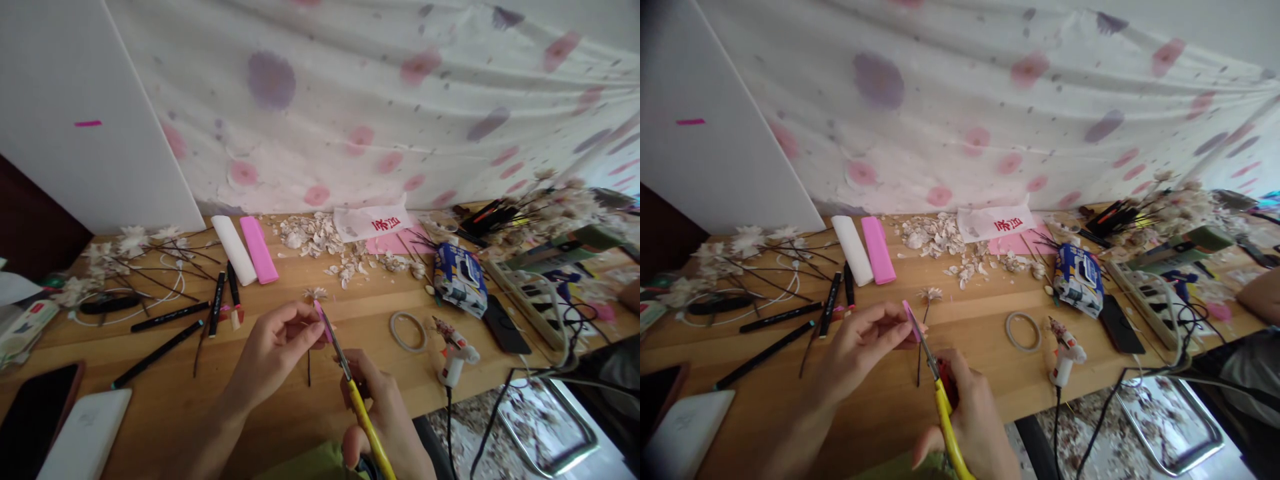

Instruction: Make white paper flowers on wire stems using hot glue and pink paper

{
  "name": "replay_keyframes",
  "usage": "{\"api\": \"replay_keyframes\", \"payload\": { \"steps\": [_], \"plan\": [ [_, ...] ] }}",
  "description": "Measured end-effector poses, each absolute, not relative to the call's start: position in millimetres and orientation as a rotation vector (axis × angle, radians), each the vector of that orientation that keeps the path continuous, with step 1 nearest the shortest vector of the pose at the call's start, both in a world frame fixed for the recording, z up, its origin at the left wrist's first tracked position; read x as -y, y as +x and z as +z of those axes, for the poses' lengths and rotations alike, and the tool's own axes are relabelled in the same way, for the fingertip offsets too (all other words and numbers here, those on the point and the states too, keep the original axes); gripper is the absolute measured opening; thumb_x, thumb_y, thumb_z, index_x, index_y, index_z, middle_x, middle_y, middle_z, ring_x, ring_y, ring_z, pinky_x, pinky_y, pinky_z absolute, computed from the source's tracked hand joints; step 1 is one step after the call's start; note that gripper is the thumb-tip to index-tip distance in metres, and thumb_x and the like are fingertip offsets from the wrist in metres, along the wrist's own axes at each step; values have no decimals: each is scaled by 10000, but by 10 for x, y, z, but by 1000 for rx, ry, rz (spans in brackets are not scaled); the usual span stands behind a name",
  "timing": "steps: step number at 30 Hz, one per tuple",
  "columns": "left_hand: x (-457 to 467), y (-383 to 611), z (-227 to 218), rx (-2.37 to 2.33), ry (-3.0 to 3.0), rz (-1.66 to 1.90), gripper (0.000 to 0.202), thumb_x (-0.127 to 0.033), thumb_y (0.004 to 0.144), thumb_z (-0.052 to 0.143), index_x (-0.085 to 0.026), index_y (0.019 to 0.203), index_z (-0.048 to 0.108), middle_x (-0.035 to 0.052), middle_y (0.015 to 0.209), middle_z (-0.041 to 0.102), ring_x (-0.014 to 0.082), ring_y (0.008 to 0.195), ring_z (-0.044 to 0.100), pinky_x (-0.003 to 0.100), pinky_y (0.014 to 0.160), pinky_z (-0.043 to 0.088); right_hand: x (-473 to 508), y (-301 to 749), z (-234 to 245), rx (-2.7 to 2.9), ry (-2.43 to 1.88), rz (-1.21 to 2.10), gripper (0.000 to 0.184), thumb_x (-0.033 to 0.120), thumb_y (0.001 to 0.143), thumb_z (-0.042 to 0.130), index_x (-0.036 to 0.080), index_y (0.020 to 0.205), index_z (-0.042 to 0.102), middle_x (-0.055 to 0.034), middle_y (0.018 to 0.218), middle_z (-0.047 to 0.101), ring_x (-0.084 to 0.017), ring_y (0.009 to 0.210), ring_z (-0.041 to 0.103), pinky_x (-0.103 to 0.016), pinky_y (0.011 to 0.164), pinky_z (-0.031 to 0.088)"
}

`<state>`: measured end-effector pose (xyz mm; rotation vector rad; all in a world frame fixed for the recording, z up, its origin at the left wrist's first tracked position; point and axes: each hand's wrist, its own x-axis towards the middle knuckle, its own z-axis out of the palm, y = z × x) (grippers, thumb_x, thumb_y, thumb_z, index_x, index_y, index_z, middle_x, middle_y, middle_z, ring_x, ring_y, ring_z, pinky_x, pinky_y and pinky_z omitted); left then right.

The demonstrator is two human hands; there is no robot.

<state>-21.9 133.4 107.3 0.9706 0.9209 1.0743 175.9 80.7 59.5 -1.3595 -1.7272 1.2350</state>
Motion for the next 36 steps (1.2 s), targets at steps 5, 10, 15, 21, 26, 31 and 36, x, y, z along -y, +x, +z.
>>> {"api": "replay_keyframes", "payload": {
  "steps": [5, 10, 15, 21, 26, 31, 36],
  "plan": [
    [-1323, -220, 1066, -903, 929, 1073, 163, -328, 859, 783, -178, 805, 748, 20, 813, 781, 131, 779, 729, 218, 764, 621, -811, 1770, 567, 1706, -1392, 1241, 1064, 1029, 372, 518, 191, 1022, 601, 96, 577, 406, -104, 507, 337, -244, 476, 227],
    [-1308, -235, 1028, -881, 917, 1069, 122, -296, 868, 772, -188, 814, 749, 11, 817, 773, 137, 788, 726, 232, 775, 613, -807, 1759, 589, 1715, -1346, 1237, 1071, 1053, 391, 469, 198, 1021, 608, 76, 596, 459, -112, 519, 378, -248, 494, 261],
    [-1313, -237, 995, -917, 975, 1033, 88, -261, 864, 753, -173, 866, 757, 30, 852, 770, 156, 823, 716, 249, 796, 583, -824, 1757, 629, 1745, -1322, 1209, 1054, 1056, 452, 489, 200, 1055, 606, 66, 630, 482, -123, 542, 410, -245, 509, 296],
    [-1319, -227, 1018, -923, 1056, 1005, 103, -265, 868, 724, -171, 827, 718, 47, 872, 755, 170, 802, 681, 282, 783, 539, -847, 1752, 656, 1770, -1334, 1172, 1075, 1066, 465, 430, 192, 1066, 600, 61, 641, 494, -121, 543, 401, -242, 511, 302],
    [-1311, -226, 1030, -931, 1068, 991, 115, -273, 868, 712, -173, 811, 709, 52, 854, 736, 187, 807, 670, 302, 781, 529, -843, 1739, 641, 1761, -1332, 1149, 1088, 1064, 450, 427, 196, 1083, 600, 64, 631, 495, -125, 538, 413, -242, 506, 301],
    [-1312, -229, 1028, -896, 1047, 1018, 120, -271, 872, 722, -188, 786, 707, 39, 832, 726, 187, 805, 675, 304, 789, 531, -850, 1734, 615, 1718, -1404, 1213, 1068, 1055, 368, 463, 195, 985, 606, 80, 569, 458, -110, 501, 365, -242, 474, 237],
    [-1301, -215, 1012, -892, 1015, 1061, 123, -297, 853, 749, -201, 781, 725, 41, 825, 754, 209, 823, 705, 327, 815, 558, -813, 1714, 506, 1504, -1334, 1280, 1006, 998, 418, 606, 209, 1041, 599, 82, 557, 488, -100, 467, 361, -231, 448, 245]
  ]
}}
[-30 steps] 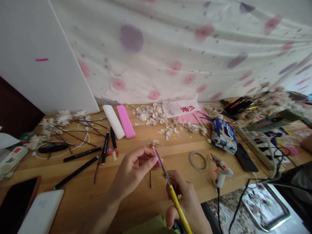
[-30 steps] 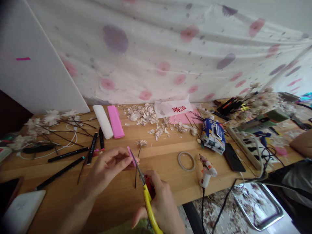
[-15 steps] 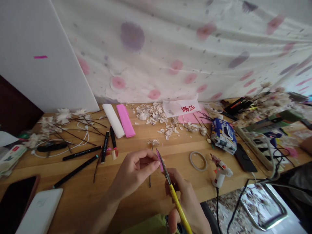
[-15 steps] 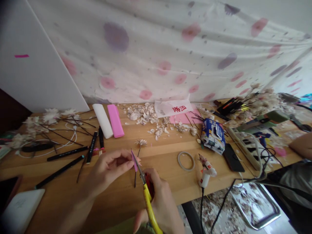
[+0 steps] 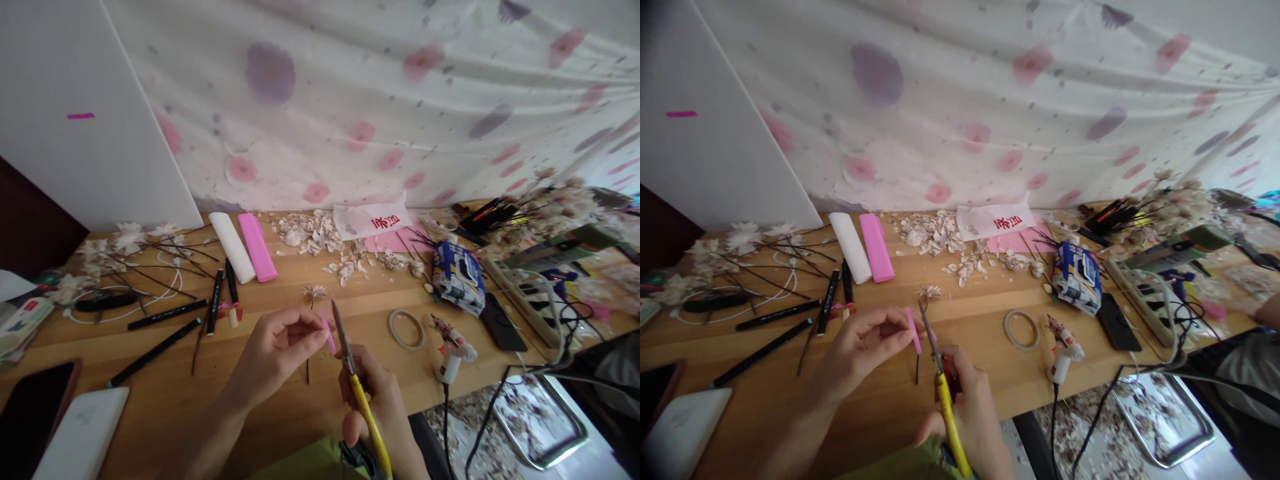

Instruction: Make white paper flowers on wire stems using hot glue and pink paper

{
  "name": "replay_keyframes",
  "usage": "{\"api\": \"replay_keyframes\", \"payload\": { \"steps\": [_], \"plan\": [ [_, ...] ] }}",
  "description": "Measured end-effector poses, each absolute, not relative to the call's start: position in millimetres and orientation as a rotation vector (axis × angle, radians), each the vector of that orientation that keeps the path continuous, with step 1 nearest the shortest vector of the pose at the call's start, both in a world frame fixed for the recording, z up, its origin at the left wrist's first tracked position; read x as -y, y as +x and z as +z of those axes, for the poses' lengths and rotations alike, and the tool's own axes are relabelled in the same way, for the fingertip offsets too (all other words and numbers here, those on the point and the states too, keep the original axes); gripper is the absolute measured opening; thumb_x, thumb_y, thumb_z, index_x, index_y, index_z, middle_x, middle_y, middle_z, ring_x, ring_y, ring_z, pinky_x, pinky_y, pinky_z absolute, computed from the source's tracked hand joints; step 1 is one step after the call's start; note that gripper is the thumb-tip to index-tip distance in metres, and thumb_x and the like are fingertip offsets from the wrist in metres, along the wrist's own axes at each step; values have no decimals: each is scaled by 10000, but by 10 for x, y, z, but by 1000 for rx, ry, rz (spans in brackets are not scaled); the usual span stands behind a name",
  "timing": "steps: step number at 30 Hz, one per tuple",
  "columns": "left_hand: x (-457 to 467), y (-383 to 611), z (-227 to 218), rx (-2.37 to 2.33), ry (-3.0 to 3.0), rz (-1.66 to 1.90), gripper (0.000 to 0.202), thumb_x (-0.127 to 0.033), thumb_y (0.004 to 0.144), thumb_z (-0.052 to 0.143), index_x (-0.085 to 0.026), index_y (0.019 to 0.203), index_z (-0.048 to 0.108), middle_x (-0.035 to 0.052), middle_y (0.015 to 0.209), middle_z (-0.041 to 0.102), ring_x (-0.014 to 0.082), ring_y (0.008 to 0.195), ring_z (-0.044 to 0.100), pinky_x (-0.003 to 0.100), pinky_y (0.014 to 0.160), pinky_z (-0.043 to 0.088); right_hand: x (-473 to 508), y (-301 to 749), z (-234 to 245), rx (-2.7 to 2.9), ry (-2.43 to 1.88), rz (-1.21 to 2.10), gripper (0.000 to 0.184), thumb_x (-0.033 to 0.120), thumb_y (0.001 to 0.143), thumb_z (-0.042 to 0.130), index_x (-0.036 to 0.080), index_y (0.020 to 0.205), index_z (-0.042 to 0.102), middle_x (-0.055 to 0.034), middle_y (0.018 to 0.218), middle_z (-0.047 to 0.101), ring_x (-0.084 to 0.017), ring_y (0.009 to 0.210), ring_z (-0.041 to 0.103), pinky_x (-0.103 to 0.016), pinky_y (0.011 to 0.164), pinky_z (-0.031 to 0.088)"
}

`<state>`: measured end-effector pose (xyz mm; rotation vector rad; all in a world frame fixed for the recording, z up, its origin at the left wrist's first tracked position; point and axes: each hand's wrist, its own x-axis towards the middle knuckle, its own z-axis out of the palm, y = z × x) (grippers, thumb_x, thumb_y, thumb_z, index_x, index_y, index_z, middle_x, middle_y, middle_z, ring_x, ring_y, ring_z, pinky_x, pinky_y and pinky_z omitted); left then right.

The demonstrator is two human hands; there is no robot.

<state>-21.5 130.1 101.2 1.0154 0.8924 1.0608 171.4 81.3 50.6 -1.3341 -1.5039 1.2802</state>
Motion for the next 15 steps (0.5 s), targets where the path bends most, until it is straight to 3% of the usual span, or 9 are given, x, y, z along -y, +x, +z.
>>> {"api": "replay_keyframes", "payload": {
  "steps": [6, 12, 15],
  "plan": [
    [-1258, -179, 1014, -991, 989, 1025, 141, -324, 829, 775, -202, 775, 729, 47, 885, 775, 230, 899, 719, 332, 860, 556, -800, 1602, 519, 1093, -1122, 1309, 892, 849, 575, 769, 254, 1207, 561, 4, 806, 651, -118, 560, 480, -237, 499, 375],
    [-1228, -120, 999, -888, 1113, 953, 136, -289, 888, 726, -197, 788, 739, 24, 820, 712, 189, 830, 665, 275, 801, 524, -864, 1432, 676, 997, -1122, 1273, 438, 473, 814, 824, 263, 1101, 568, 29, 700, 627, -144, 553, 575, -246, 497, 440],
    [-1207, -110, 962, -886, 1121, 955, 143, -292, 890, 730, -193, 789, 746, 27, 823, 709, 187, 813, 657, 274, 786, 523, -878, 1385, 716, 940, -1140, 1274, 416, 471, 804, 815, 257, 1053, 560, 54, 605, 577, -146, 471, 537, -259, 447, 430]
  ]
}}
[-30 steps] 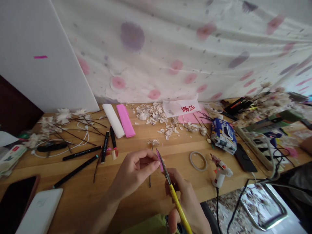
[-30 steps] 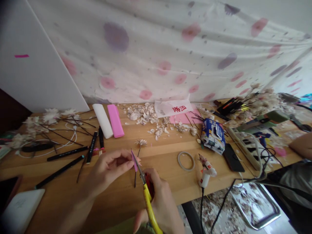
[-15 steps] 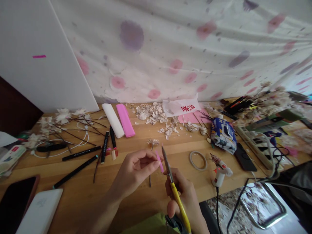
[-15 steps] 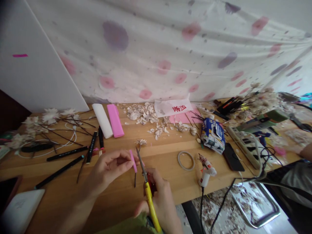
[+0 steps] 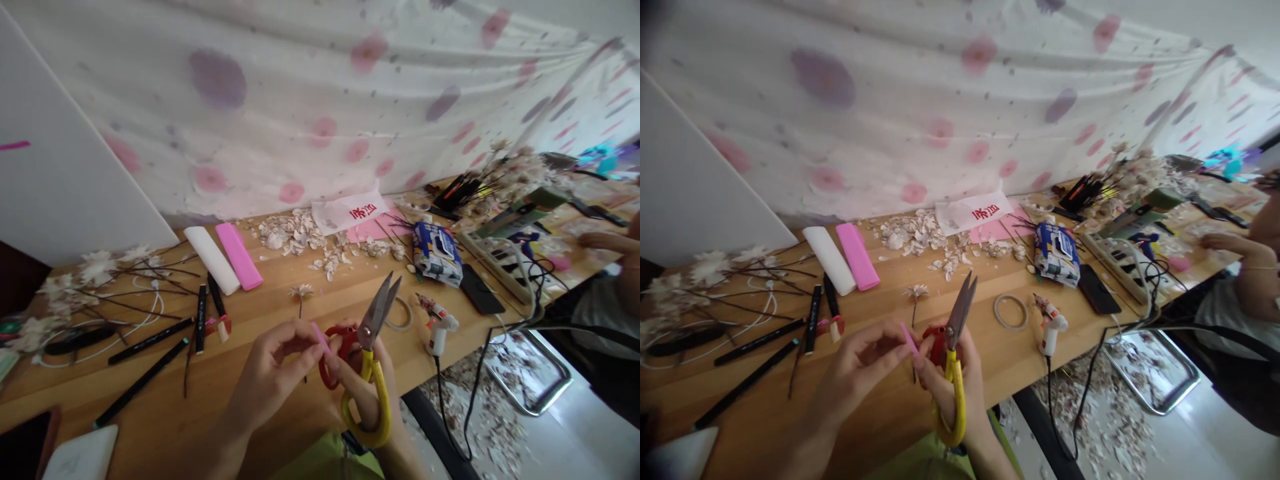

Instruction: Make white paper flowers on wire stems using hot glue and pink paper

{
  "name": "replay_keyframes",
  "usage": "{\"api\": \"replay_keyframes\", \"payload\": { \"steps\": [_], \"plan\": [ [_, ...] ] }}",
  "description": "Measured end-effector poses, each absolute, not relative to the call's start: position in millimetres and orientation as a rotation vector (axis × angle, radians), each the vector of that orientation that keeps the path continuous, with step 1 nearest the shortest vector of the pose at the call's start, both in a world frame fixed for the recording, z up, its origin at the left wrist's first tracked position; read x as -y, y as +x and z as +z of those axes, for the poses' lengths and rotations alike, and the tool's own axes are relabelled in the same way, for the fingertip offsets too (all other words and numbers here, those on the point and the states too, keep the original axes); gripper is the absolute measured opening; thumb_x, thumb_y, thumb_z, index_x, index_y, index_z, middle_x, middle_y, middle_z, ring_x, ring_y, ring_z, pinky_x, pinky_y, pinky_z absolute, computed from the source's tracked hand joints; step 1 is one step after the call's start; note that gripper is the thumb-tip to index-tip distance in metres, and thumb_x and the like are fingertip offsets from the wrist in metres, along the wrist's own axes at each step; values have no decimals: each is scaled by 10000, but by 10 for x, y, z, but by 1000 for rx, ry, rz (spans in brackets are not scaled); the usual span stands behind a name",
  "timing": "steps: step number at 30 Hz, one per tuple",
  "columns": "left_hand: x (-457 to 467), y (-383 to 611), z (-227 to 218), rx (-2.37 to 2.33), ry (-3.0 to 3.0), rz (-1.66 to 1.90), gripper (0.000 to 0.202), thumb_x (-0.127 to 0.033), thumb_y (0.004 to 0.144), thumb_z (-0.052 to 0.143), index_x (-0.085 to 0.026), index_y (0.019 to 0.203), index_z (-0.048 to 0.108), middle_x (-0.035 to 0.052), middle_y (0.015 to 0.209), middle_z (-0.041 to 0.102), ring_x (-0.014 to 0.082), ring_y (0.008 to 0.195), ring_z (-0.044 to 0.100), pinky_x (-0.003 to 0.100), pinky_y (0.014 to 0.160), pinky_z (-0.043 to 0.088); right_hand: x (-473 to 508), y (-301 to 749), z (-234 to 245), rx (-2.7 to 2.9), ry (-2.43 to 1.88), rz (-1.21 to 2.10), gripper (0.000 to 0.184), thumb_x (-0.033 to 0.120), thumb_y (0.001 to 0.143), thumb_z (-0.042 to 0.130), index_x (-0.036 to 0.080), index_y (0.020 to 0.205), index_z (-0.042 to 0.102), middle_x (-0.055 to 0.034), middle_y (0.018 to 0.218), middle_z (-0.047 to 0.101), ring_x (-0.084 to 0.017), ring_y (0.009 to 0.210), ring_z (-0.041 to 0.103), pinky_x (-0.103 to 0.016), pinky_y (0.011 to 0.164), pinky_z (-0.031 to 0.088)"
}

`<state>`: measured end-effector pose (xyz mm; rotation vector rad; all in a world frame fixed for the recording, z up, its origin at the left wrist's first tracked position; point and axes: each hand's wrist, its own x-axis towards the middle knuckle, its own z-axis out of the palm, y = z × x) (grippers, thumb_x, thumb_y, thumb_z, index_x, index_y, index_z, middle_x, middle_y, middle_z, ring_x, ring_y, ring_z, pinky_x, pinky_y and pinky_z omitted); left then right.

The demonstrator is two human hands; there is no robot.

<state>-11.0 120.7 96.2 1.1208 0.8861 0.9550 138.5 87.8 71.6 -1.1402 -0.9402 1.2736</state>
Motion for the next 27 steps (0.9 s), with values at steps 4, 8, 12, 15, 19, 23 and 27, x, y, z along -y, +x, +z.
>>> {"api": "replay_keyframes", "payload": {
  "steps": [4, 8, 12, 15, 19, 23, 27],
  "plan": [
    [-1207, -119, 924, -857, 1052, 937, 158, -361, 893, 744, -210, 861, 779, 23, 825, 731, 181, 808, 661, 264, 782, 526, -884, 1378, 729, 826, -1065, 1360, 470, 497, 752, 834, 248, 1046, 565, 52, 627, 571, -134, 443, 514, -264, 426, 441],
    [-1242, -127, 905, -774, 1043, 883, 177, -384, 875, 771, -218, 915, 816, 37, 867, 742, 186, 826, 673, 274, 803, 530, -875, 1423, 717, 690, -963, 1582, 498, 483, 709, 866, 235, 1052, 604, 45, 673, 564, -104, 459, 493, -225, 413, 444],
    [-1261, -121, 884, -713, 1128, 931, 87, -292, 873, 782, -221, 837, 817, 26, 861, 704, 169, 829, 659, 256, 784, 515, -878, 1481, 734, 616, -888, 1755, 499, 462, 687, 879, 194, 1024, 626, 53, 646, 546, -74, 456, 473, -168, 390, 422],
    [-1255, -101, 878, -685, 1146, 956, 67, -256, 872, 784, -221, 819, 804, 15, 823, 682, 159, 805, 650, 253, 771, 508, -896, 1507, 729, 593, -864, 1834, 512, 455, 679, 883, 190, 1032, 626, 60, 632, 540, -59, 442, 460, -144, 386, 416],
    [-1244, -70, 899, -731, 1104, 946, 136, -287, 885, 767, -196, 784, 771, 12, 794, 672, 152, 742, 645, 257, 733, 508, -911, 1507, 600, 747, -897, 1770, 481, 620, 828, 712, 192, 1022, 611, 54, 612, 517, -70, 402, 428, -173, 363, 396],
    [-1251, -82, 923, -939, 988, 1066, 179, -323, 855, 784, -181, 748, 763, 10, 751, 702, 139, 720, 626, 224, 696, 498, -865, 1553, 415, 956, -896, 1590, 697, 864, 843, 481, 206, 1046, 589, 40, 624, 519, -96, 433, 415, -221, 413, 386],
    [-1271, -124, 945, -1058, 846, 1148, 158, -314, 817, 798, -176, 744, 776, 45, 863, 786, 164, 781, 694, 252, 762, 564, -805, 1703, 391, 1331, -972, 1450, 997, 1000, 669, 465, 215, 1279, 530, -36, 886, 611, -158, 657, 499, -295, 608, 448]
  ]
}}
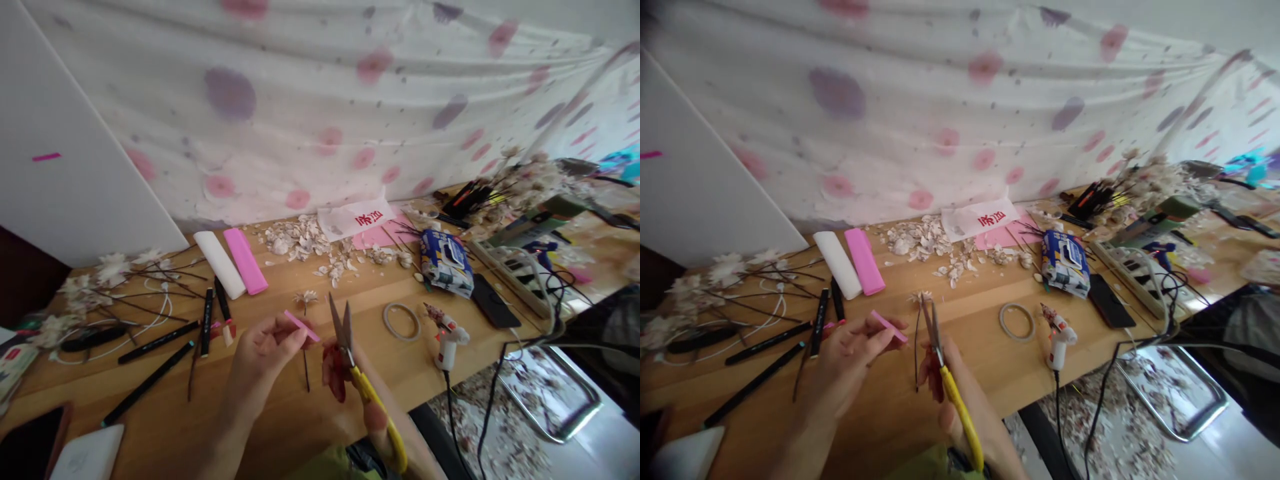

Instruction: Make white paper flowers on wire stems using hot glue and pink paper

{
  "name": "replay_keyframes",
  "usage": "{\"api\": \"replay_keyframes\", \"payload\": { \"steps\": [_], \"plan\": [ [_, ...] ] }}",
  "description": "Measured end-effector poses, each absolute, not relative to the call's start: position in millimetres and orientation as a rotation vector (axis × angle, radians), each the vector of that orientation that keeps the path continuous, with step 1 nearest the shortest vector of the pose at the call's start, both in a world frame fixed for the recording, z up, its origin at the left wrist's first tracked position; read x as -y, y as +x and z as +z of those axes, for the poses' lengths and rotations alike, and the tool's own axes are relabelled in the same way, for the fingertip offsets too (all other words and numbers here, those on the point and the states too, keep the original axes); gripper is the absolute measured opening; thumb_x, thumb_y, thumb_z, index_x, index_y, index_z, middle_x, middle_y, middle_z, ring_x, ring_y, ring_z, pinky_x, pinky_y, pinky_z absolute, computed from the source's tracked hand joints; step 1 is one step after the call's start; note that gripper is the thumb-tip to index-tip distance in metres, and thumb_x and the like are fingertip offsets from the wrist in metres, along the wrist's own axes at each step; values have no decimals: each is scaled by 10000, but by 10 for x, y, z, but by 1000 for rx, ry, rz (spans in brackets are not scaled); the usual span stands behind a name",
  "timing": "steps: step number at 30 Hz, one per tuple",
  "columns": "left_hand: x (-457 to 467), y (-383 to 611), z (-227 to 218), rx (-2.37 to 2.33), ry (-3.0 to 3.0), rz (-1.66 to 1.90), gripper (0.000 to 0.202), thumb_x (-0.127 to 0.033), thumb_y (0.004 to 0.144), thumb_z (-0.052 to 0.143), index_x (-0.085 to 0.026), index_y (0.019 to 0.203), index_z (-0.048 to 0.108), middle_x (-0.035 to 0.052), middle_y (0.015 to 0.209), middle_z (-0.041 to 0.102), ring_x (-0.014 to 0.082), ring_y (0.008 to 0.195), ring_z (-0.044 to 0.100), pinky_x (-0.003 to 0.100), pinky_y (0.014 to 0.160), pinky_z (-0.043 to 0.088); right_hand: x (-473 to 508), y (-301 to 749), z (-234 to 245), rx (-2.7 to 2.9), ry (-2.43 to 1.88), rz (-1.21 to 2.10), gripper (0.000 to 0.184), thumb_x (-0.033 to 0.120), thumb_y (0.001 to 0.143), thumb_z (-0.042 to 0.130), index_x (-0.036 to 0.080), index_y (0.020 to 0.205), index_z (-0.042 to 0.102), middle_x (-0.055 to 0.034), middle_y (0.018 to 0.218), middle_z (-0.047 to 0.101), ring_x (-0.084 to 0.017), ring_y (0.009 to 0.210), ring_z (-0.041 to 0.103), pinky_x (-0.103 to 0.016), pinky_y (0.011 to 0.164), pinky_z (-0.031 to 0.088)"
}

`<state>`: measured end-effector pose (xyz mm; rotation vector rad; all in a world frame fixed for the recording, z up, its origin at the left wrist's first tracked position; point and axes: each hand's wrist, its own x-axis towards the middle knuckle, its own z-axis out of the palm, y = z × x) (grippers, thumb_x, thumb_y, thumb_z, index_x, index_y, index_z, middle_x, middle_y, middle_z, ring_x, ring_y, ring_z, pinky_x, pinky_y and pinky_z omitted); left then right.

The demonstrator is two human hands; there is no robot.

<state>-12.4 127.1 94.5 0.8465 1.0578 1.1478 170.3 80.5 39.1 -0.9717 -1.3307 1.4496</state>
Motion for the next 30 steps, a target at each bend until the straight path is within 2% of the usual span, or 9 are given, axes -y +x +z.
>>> {"api": "replay_keyframes", "payload": {
  "steps": [3, 6, 12, 16, 24, 30],
  "plan": [
    [-1274, -138, 969, -1055, 774, 1171, 167, -332, 793, 821, -177, 747, 781, 62, 928, 812, 181, 828, 732, 272, 800, 600, -802, 1796, 480, 1597, -1131, 1432, 1144, 1060, 543, 435, 209, 1302, 528, -64, 978, 604, -213, 787, 514, -331, 704, 448],
    [-1261, -132, 993, -1038, 752, 1169, 177, -341, 778, 839, -176, 751, 781, 53, 846, 812, 180, 790, 741, 283, 802, 617, -827, 1821, 569, 1673, -1237, 1438, 1244, 1085, 412, 451, 187, 1268, 547, -59, 947, 594, -226, 777, 520, -335, 704, 433],
    [-1241, -118, 1014, -1051, 779, 1151, 120, -289, 783, 827, -182, 748, 785, 32, 800, 809, 155, 754, 737, 248, 783, 613, -846, 1803, 609, 1761, -1262, 1369, 1175, 1075, 481, 431, 181, 1229, 578, -54, 907, 607, -224, 749, 533, -318, 690, 432],
    [-1241, -124, 974, -1018, 792, 1159, 100, -256, 786, 815, -185, 729, 772, 20, 769, 802, 144, 743, 736, 221, 764, 597, -813, 1804, 572, 1784, -1288, 1306, 1209, 1075, 471, 413, 194, 1287, 561, -33, 879, 604, -211, 726, 529, -299, 675, 425],
    [-1266, -159, 926, -1009, 905, 1104, 85, -255, 789, 788, -197, 735, 758, 11, 752, 781, 148, 745, 717, 229, 754, 569, -815, 1793, 590, 1812, -1317, 1222, 1164, 1073, 491, 400, 186, 1216, 601, 3, 770, 561, -176, 638, 465, -270, 606, 380],
    [-1290, -181, 997, -1045, 919, 1071, 104, -267, 729, 802, -184, 712, 743, 29, 749, 783, 164, 746, 718, 240, 729, 561, -819, 1788, 593, 1836, -1324, 1179, 1141, 1069, 483, 403, 179, 1161, 626, 28, 699, 520, -158, 594, 424, -261, 582, 351]
  ]
}}
